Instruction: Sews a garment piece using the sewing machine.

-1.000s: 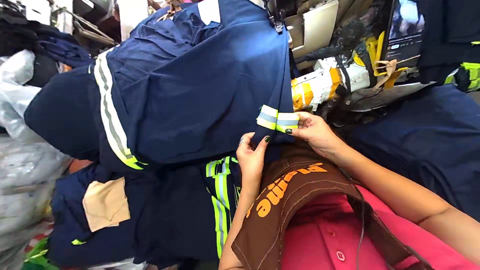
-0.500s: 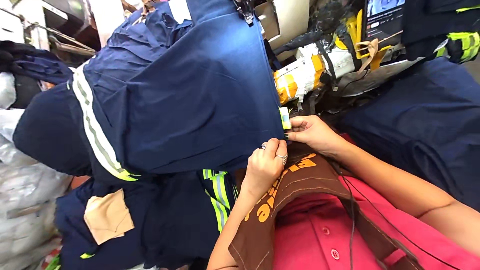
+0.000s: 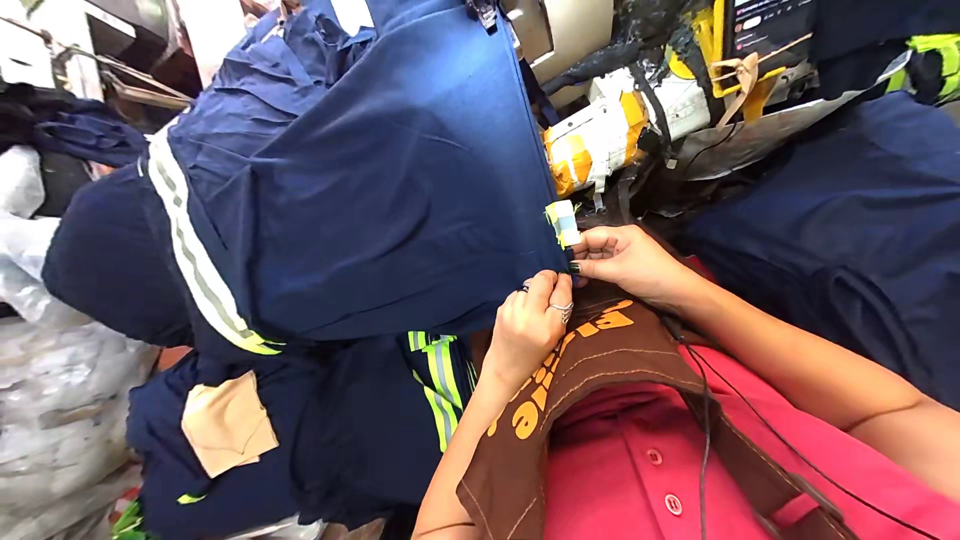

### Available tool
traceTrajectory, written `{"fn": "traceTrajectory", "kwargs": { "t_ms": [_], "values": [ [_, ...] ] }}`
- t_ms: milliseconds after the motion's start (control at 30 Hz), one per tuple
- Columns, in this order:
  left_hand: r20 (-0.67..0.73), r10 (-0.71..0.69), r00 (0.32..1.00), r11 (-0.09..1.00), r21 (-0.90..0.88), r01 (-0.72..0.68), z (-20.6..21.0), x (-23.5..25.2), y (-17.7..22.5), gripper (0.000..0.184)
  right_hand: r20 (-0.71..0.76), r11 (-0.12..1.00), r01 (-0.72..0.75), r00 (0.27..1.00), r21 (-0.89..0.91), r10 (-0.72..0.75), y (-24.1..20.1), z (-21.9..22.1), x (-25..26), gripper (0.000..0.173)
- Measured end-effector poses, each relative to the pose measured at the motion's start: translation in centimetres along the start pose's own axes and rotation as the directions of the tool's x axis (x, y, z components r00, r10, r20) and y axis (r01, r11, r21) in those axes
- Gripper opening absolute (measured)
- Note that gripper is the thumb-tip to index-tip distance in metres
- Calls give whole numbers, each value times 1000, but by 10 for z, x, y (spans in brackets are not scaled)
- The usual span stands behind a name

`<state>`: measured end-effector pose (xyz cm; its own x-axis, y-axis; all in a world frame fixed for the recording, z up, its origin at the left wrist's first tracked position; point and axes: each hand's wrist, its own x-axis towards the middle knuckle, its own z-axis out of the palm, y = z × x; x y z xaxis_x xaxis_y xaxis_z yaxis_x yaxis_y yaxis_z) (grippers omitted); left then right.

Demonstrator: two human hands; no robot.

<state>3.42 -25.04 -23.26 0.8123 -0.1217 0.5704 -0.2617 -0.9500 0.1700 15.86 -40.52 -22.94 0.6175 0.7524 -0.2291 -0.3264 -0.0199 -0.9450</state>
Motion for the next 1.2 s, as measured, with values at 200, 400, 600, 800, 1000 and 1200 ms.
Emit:
{"fn": "traceTrajectory", "kwargs": {
  "t_ms": [200,400,600,800,1000,1200],
  "values": [
    [28,-15,1000,1000,-3,15,7,0,-2,9,33,999,15,999,-48,-13,1,1,5,20],
    [27,-118,993,992,-45,120,1,20,-17,16,25,1000,-16,1000,25,15,16,-4,20,26],
    [-58,-208,976,959,186,215,0,78,-40,18,83,996,59,994,67,-65,1,-12,6,35],
    [-69,-194,979,908,364,206,9,133,-69,29,62,986,122,990,118,-130,-18,-11,34,46],
    [-61,-200,978,876,436,206,11,166,-89,30,-90,991,110,991,74,-103,-49,-12,83,32],
    [-61,-202,977,886,414,209,17,177,-91,31,-108,983,176,980,51,-170,-64,-21,130,26]
  ]
}}
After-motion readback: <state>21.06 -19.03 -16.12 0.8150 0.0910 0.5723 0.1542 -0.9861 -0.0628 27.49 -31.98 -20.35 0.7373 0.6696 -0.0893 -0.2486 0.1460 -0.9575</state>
